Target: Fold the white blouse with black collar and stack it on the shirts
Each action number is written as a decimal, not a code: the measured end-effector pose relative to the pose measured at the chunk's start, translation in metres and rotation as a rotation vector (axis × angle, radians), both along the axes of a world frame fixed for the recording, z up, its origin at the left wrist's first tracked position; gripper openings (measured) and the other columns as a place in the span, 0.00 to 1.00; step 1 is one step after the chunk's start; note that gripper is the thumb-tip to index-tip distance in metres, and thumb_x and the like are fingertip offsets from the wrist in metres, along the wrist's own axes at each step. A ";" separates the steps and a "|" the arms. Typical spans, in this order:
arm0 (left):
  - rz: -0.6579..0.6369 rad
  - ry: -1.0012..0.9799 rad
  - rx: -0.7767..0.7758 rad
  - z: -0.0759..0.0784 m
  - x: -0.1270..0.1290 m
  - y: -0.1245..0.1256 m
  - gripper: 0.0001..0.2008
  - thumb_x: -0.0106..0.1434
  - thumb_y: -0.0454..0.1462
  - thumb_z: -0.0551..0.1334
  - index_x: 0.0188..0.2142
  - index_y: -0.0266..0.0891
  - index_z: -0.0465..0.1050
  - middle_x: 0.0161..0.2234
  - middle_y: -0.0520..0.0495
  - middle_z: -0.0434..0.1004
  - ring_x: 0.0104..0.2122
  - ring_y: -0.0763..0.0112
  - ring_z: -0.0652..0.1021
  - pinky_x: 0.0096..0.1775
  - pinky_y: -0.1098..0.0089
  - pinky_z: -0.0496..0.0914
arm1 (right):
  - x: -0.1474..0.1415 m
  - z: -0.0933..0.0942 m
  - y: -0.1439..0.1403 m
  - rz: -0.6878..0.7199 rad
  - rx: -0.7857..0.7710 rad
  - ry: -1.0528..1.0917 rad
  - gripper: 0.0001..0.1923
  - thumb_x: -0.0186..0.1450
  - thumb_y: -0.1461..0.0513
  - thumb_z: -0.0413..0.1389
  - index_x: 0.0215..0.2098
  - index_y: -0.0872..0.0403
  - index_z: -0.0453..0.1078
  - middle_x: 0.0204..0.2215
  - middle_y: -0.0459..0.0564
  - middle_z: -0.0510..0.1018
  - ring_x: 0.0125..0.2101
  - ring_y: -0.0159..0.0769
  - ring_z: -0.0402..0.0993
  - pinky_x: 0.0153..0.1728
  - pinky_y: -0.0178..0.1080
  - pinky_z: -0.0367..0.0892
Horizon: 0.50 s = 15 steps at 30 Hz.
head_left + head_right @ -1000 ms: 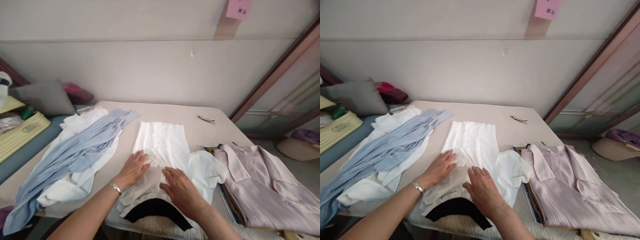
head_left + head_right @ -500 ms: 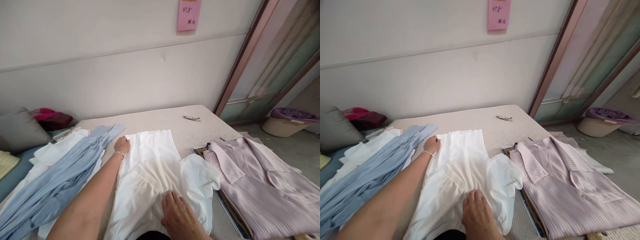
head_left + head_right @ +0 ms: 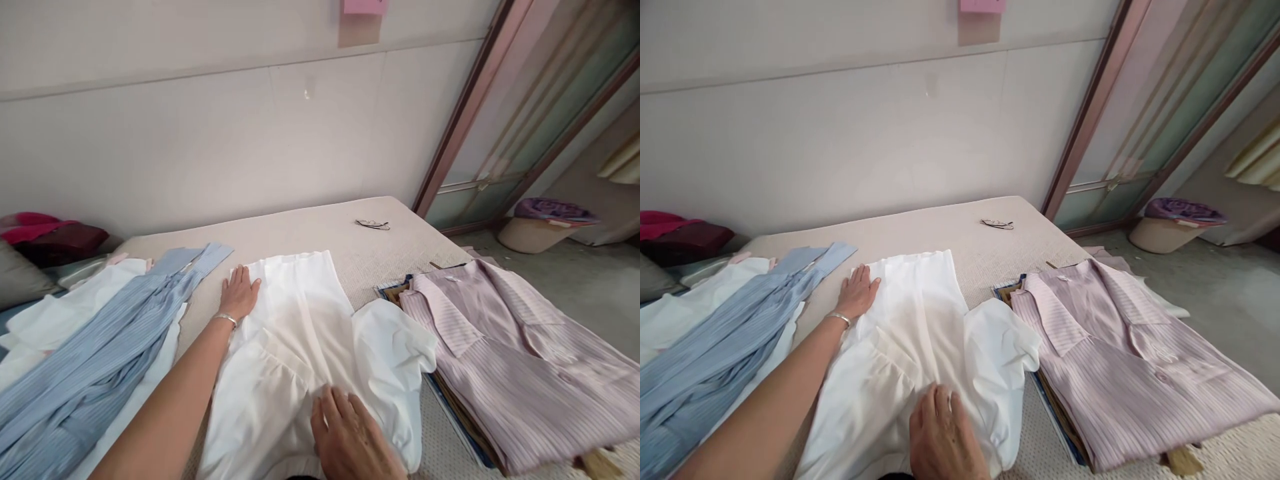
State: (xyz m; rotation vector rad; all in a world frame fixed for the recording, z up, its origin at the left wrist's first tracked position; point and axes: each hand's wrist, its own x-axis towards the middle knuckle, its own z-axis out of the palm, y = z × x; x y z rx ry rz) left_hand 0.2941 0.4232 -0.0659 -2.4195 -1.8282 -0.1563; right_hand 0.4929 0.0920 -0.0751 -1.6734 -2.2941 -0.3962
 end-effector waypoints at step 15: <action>0.009 -0.315 -0.302 0.063 0.176 -0.047 0.17 0.67 0.46 0.57 0.46 0.36 0.75 0.48 0.31 0.79 0.51 0.46 0.78 0.49 0.56 0.70 | 0.090 0.095 -0.042 -0.764 -0.721 0.270 0.16 0.74 0.49 0.50 0.39 0.53 0.66 0.31 0.53 0.79 0.36 0.50 0.80 0.30 0.41 0.58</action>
